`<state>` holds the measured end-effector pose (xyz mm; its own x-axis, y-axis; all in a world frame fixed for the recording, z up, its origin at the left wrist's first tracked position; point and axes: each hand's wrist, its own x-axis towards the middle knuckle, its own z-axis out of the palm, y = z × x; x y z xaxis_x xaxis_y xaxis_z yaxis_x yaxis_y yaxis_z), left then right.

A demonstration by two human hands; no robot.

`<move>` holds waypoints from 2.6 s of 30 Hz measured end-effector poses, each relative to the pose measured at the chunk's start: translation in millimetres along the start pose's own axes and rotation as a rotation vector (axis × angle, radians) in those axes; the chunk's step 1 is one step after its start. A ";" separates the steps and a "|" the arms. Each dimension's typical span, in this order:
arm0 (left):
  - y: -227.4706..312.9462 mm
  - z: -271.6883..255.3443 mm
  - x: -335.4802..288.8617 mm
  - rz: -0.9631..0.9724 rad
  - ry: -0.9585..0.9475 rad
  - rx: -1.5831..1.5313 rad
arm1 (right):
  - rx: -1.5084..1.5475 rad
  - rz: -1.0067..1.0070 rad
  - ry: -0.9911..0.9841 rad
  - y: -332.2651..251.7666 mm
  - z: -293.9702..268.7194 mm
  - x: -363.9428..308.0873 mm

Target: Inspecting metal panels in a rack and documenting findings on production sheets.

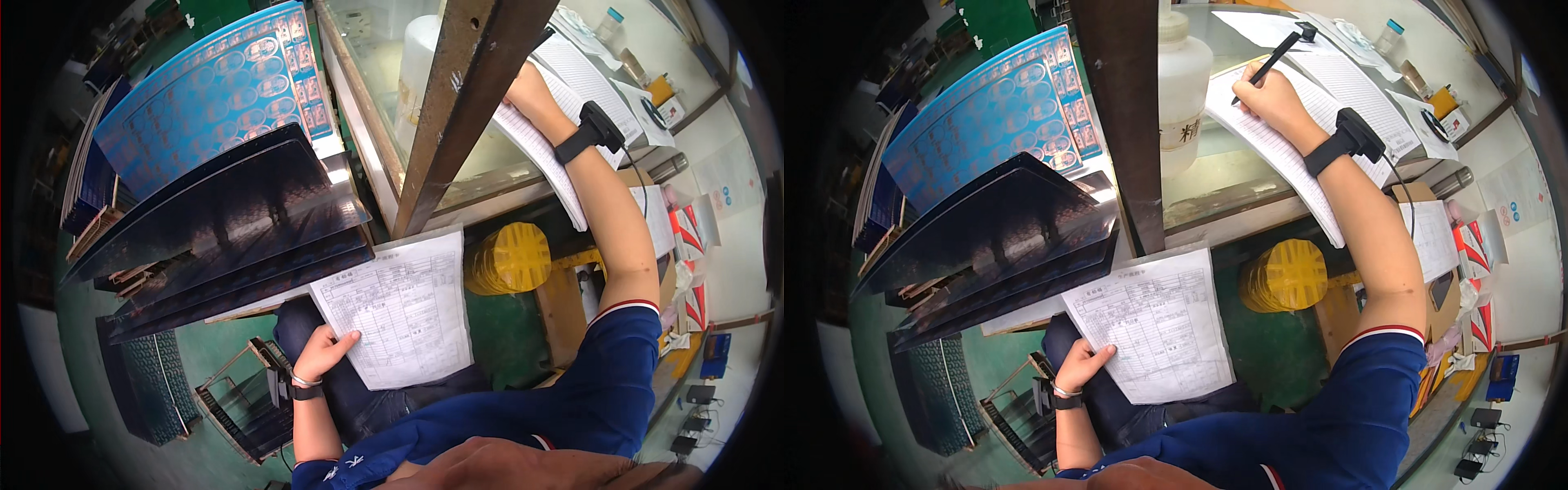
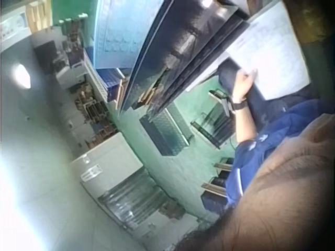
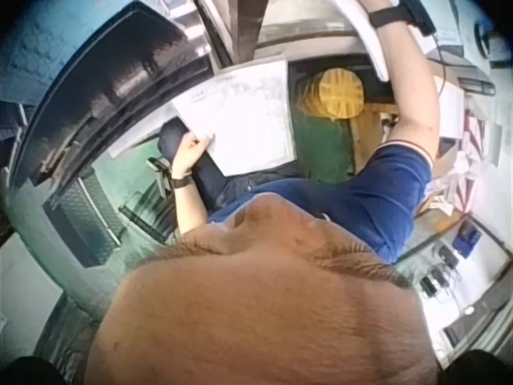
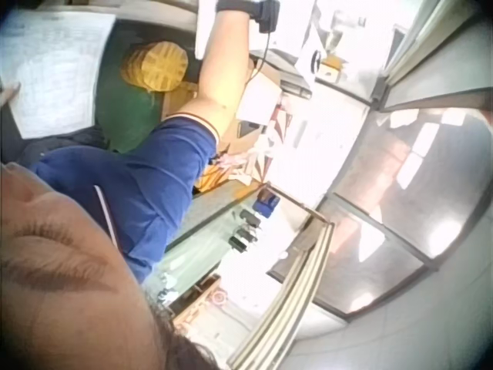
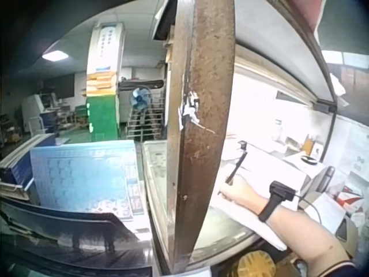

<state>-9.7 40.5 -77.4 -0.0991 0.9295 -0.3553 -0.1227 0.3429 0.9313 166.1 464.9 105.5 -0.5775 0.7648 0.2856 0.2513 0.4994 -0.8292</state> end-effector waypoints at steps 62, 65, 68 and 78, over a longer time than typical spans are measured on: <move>-6.0 1.4 -2.5 -0.009 0.074 -0.043 | -0.068 0.005 0.131 47.2 -58.6 25.1; -5.0 1.4 -2.4 0.003 0.071 -0.036 | -0.044 0.020 0.140 48.0 -61.3 24.6; -4.5 2.3 -2.7 0.003 0.069 -0.060 | -0.083 0.023 0.126 48.8 -60.6 24.7; -6.0 0.9 -3.6 0.012 0.060 -0.054 | -0.103 0.035 0.169 47.2 -60.5 24.1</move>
<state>-7.7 35.2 -81.6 -0.1594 0.9230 -0.3502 -0.1744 0.3229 0.9302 211.0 531.5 102.2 -0.4305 0.8356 0.3413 0.3521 0.5037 -0.7889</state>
